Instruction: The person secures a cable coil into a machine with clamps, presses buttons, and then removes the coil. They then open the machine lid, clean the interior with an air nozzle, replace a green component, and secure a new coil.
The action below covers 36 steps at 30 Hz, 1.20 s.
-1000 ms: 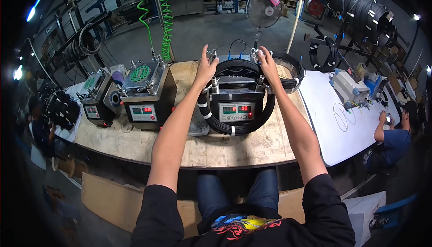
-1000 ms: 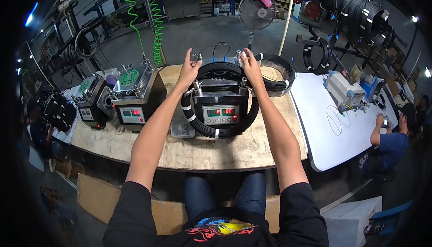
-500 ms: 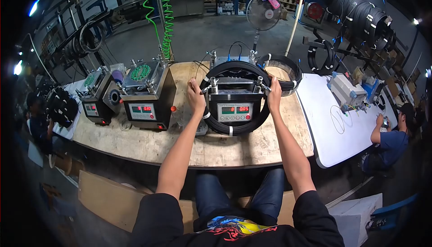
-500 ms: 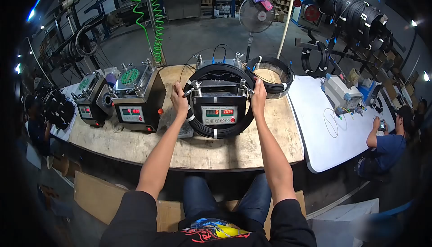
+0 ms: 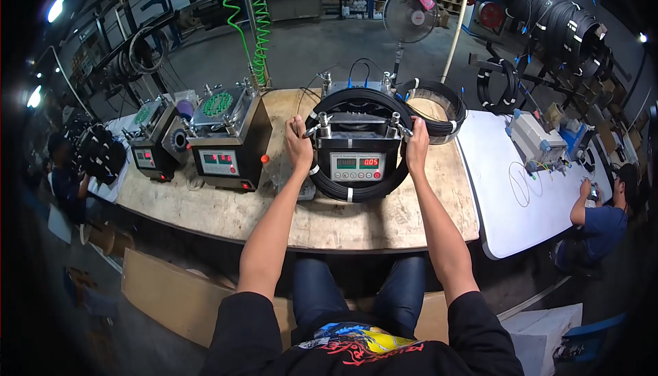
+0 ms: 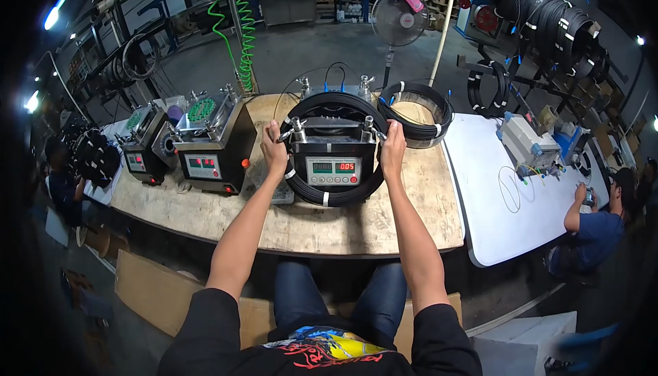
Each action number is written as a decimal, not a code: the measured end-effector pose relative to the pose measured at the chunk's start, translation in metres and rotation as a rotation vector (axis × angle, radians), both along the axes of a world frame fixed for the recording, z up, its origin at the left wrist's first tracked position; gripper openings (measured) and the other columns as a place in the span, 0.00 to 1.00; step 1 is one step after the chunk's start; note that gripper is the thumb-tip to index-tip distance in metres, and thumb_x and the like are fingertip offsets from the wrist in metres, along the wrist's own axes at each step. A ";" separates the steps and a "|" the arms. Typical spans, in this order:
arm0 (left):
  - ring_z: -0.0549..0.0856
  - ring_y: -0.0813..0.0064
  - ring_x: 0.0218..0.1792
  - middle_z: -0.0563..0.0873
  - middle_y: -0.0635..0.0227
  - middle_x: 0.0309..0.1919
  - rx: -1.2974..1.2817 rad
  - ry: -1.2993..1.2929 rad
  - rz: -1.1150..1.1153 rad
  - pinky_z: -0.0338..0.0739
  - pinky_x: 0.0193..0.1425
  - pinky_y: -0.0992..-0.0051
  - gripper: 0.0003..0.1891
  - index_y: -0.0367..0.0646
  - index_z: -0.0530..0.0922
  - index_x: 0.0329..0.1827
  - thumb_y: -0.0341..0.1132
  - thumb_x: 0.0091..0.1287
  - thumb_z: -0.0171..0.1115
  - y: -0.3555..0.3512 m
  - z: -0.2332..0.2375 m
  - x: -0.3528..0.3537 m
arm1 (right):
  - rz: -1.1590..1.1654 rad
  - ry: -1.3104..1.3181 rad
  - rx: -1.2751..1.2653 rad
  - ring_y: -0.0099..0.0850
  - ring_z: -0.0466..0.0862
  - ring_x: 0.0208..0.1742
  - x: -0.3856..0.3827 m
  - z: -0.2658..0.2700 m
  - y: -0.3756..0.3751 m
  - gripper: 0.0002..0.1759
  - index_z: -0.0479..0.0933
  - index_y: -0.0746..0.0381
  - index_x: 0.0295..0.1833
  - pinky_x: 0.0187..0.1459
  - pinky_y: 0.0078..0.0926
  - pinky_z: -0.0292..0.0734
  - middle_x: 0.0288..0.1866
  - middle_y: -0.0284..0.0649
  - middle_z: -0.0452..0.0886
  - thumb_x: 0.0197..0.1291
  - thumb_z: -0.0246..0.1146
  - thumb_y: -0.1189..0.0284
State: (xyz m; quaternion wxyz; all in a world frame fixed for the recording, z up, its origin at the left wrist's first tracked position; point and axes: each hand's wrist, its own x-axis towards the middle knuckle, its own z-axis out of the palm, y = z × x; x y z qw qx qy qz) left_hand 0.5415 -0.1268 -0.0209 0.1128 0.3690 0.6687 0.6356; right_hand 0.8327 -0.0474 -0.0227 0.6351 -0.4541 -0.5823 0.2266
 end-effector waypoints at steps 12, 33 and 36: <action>0.83 0.35 0.60 0.85 0.35 0.54 0.111 0.063 0.175 0.75 0.64 0.51 0.33 0.27 0.74 0.64 0.57 0.81 0.59 -0.041 -0.047 0.051 | 0.025 0.040 -0.108 0.50 0.86 0.44 -0.002 -0.043 -0.051 0.22 0.72 0.62 0.69 0.50 0.42 0.79 0.46 0.54 0.85 0.75 0.61 0.65; 0.78 0.33 0.63 0.78 0.33 0.62 0.024 0.187 0.174 0.70 0.69 0.48 0.32 0.25 0.67 0.71 0.45 0.77 0.63 -0.051 -0.087 0.056 | -0.098 0.123 -0.188 0.51 0.84 0.39 -0.027 -0.082 -0.118 0.21 0.74 0.72 0.55 0.50 0.45 0.78 0.38 0.54 0.84 0.77 0.64 0.61; 0.76 0.32 0.66 0.75 0.34 0.64 -0.023 0.179 0.163 0.72 0.71 0.49 0.36 0.24 0.64 0.74 0.45 0.76 0.65 -0.070 -0.091 0.069 | -0.132 0.088 -0.266 0.48 0.84 0.35 -0.030 -0.078 -0.126 0.24 0.74 0.70 0.55 0.44 0.45 0.78 0.33 0.51 0.84 0.76 0.64 0.56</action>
